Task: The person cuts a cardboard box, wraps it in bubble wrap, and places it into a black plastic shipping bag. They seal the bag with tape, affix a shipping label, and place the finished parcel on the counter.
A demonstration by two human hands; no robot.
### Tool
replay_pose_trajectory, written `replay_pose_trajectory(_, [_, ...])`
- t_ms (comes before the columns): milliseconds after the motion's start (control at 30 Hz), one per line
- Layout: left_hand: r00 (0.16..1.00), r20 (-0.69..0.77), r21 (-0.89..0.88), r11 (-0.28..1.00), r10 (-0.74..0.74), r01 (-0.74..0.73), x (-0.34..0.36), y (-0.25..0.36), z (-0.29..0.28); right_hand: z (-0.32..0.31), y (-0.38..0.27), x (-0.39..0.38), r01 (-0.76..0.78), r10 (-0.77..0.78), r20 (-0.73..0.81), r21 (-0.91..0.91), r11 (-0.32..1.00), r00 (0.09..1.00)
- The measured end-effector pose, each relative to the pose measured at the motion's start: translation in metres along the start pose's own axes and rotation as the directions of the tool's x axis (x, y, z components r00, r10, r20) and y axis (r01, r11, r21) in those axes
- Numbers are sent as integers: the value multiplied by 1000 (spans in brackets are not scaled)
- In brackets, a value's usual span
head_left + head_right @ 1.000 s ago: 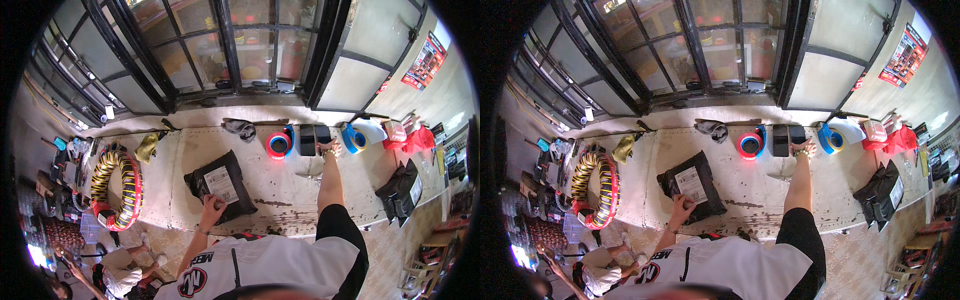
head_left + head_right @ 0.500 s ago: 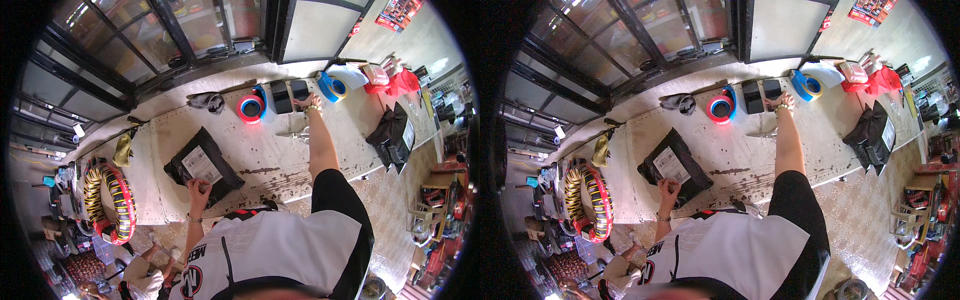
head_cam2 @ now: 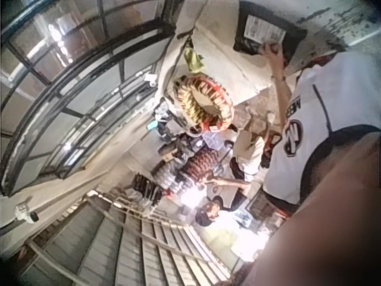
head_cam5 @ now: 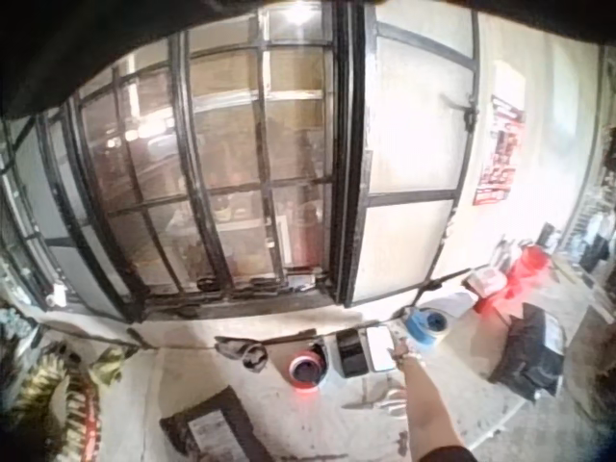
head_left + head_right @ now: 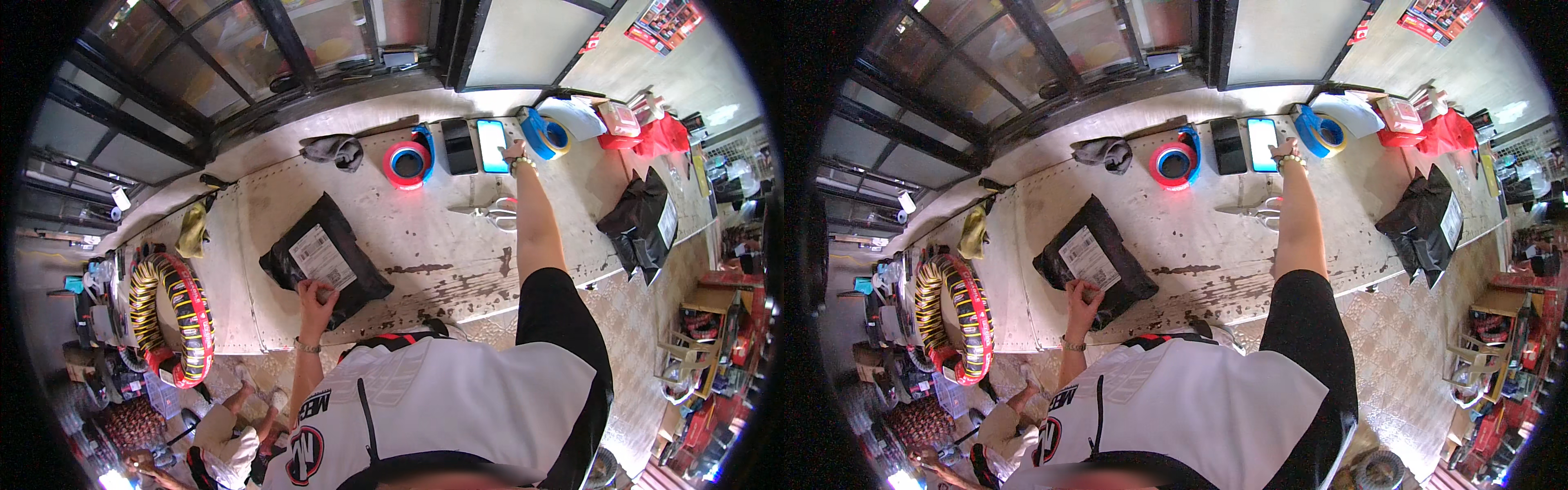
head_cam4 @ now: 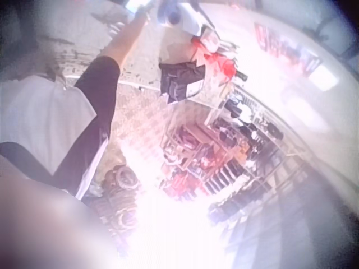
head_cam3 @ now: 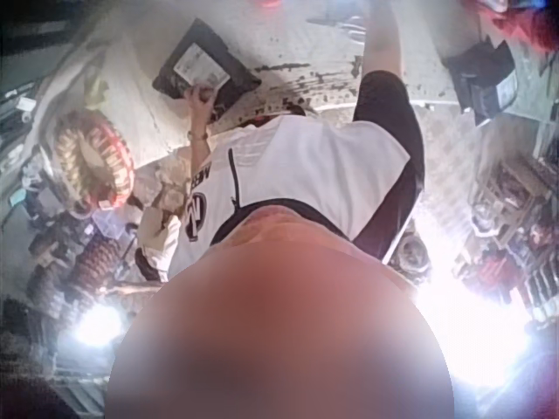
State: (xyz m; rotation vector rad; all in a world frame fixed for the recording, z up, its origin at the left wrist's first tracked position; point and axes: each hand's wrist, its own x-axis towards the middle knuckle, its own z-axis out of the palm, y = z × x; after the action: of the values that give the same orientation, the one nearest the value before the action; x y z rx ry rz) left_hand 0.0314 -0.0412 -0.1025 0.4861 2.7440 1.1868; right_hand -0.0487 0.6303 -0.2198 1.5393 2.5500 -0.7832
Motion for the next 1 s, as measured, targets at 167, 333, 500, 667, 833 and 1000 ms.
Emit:
replay_pose_trajectory(167, [997,11,-37,997,-74,75,1,3,0,12,-67,-66,35,-180,-573,-255,966,799])
replay_pose_trajectory(333, [999,-20,8,999,43,-43,0,0,1,42,-121,-130,241,-276,-397,-137,961,875])
replay_pose_trajectory(500, [999,-35,-26,1000,6,-7,-2,-1,3,44,-134,-143,98,-137,-320,-135,986,937])
replay_pose_trajectory(667, [998,-12,-65,996,-56,55,-3,4,2,35,-131,-147,121,-140,-283,-82,989,949])
replay_pose_trajectory(833, [999,-43,3,1000,18,-18,-1,7,1,27,-128,-149,186,-207,-247,-106,977,947])
replay_pose_trajectory(1000, [998,-54,-17,1000,9,-10,-2,4,3,35,-128,-144,149,-175,-273,-113,982,946])
